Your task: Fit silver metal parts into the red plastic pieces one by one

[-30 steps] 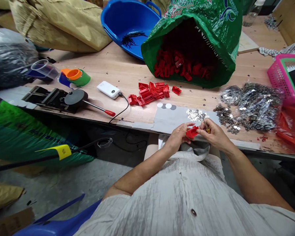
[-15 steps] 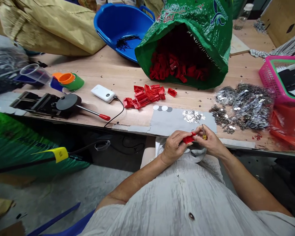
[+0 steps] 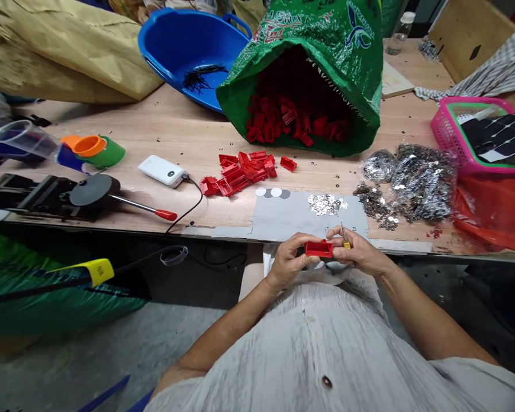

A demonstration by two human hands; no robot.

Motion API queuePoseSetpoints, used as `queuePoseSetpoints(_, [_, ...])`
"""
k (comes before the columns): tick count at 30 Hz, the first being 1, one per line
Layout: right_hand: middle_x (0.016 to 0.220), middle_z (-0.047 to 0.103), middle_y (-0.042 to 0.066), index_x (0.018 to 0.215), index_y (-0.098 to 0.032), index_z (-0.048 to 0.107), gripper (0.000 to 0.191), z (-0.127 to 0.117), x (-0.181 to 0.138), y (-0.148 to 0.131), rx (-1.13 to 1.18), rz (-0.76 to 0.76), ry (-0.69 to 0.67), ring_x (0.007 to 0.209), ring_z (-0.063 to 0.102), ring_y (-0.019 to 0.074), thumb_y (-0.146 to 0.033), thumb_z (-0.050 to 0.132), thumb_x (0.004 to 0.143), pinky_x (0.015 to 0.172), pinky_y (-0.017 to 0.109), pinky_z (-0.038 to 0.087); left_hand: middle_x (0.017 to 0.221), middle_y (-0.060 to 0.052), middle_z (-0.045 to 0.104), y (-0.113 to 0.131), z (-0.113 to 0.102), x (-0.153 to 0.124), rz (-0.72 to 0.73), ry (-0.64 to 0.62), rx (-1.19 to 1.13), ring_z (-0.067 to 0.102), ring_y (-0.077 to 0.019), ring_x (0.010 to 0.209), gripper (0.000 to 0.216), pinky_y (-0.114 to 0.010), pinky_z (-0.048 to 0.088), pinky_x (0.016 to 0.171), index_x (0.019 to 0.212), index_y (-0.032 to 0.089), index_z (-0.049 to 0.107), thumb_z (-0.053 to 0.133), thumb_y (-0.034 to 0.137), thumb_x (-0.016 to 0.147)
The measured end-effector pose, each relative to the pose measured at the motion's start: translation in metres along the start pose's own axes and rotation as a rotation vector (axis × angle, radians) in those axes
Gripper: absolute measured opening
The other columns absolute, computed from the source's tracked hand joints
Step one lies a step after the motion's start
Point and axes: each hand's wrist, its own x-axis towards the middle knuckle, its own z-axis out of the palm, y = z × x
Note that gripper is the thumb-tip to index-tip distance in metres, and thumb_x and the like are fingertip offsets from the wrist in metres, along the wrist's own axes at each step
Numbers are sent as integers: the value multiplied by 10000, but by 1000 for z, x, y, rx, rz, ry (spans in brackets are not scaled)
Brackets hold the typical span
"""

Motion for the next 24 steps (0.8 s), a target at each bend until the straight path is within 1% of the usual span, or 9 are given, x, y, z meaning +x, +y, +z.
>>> queuePoseSetpoints(2, [1003, 676, 40, 1136, -243, 560, 439, -13, 4, -12, -284, -62, 114, 610, 509, 104, -473, 726, 801, 532, 243, 372, 1030, -69, 723, -3, 1, -1, -154, 54, -169, 671, -180, 938, 371, -297, 522, 875, 1102, 194, 709, 793, 366, 784])
queuePoseSetpoints(4, [1025, 699, 66, 1062, -225, 626, 265, -28, 11, -22, -676, -194, 379, 778, 608, 173, -396, 656, 862, 672, 303, 456, 1030, -66, 711, -4, 2, -1, -258, 105, -308, 667, -168, 923, 437, -292, 523, 882, 1190, 194, 673, 770, 379, 806])
queuePoseSetpoints(6, [995, 713, 72, 976, -218, 657, 127, -40, 19, -26, -1011, -282, 545, 880, 635, 217, -281, 602, 880, 790, 350, 464, 1027, -63, 695, -1, 3, -1, -320, 136, -404, 663, -166, 921, 500, -316, 530, 905, 1281, 201, 624, 736, 400, 836])
queuePoseSetpoints(8, [975, 718, 75, 943, -216, 663, 107, -46, 27, -26, -1220, -297, 568, 891, 644, 233, -226, 578, 879, 814, 359, 458, 1041, -61, 675, 4, 4, 1, -364, 134, -474, 664, -178, 952, 538, -364, 540, 938, 1333, 215, 584, 722, 400, 847])
queuePoseSetpoints(10, [961, 716, 76, 937, -216, 660, 100, -46, 35, -23, -1326, -282, 546, 874, 644, 235, -223, 573, 887, 787, 347, 457, 1054, -61, 660, 9, 5, 2, -392, 129, -523, 665, -193, 983, 562, -404, 553, 951, 1358, 226, 561, 724, 389, 846])
queuePoseSetpoints(16, [927, 707, 76, 881, -211, 616, 42, -38, 50, -21, -1393, -219, 585, 842, 628, 236, -212, 574, 881, 746, 340, 433, 1052, -49, 642, 9, 6, 4, -386, 138, -457, 658, -177, 977, 560, -384, 569, 936, 1380, 238, 543, 705, 378, 862])
queuePoseSetpoints(20, [868, 694, 55, 817, -218, 589, 35, -39, 50, -26, -1317, -229, 573, 797, 611, 222, -208, 585, 850, 737, 340, 423, 1066, -45, 620, 6, 6, 5, -230, 196, -72, 632, -145, 966, 465, -316, 540, 943, 1312, 242, 611, 699, 358, 871])
queuePoseSetpoints(22, [870, 690, 43, 850, -220, 598, 27, -36, 47, -26, -1182, -267, 575, 782, 608, 206, -245, 602, 844, 734, 334, 428, 1076, -49, 608, 6, 7, 6, -116, 220, 135, 627, -144, 964, 422, -287, 544, 900, 1264, 242, 642, 711, 347, 862])
queuePoseSetpoints(24, [886, 686, 33, 907, -220, 618, 118, -29, 41, -25, -957, -297, 537, 785, 608, 190, -314, 631, 837, 739, 326, 440, 1072, -55, 614, 6, 9, 7, -10, 220, 281, 629, -150, 969, 401, -279, 553, 857, 1237, 239, 651, 722, 334, 854])
